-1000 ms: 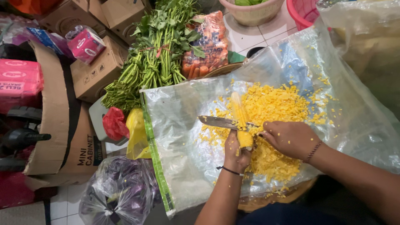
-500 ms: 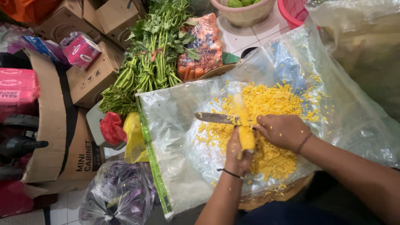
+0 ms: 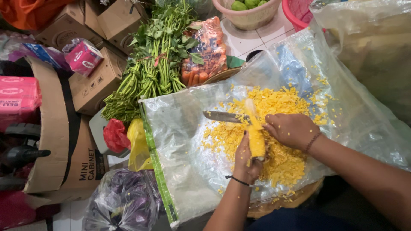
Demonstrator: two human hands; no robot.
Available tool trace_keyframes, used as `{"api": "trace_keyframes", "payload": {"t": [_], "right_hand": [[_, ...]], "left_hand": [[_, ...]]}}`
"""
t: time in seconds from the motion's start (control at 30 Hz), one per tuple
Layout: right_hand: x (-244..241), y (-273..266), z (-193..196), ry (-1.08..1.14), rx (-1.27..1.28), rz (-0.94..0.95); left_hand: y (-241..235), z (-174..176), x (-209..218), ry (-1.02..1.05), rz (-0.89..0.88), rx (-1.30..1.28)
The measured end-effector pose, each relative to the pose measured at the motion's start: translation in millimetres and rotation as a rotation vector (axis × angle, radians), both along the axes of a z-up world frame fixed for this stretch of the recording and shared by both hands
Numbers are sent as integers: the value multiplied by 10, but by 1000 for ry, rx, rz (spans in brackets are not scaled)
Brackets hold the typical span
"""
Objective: The person holds a corn cob and uses a knife to cut the kernels off, collecting them on a plastic sheet. The action is repeated continuously throughout the clip.
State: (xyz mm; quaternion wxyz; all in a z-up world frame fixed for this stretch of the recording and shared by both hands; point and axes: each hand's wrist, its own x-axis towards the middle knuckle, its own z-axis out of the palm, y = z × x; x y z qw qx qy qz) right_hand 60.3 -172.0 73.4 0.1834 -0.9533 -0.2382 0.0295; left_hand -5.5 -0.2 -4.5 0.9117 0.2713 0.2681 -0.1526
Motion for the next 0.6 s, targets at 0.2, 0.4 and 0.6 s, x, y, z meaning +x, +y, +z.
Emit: {"api": "trace_keyframes", "payload": {"t": [0.2,0.4,0.6], "right_hand": [[29,3,-9,-6,-11,6],[12,-30,-19,-17,-16,-9],[60,10,-59,-108,29,3]], "left_hand": [[11,-57,-37,-94,14,-44],[102,-54,33,-33,21,-5],[-22,-129,-35,-20,-1,17]]}}
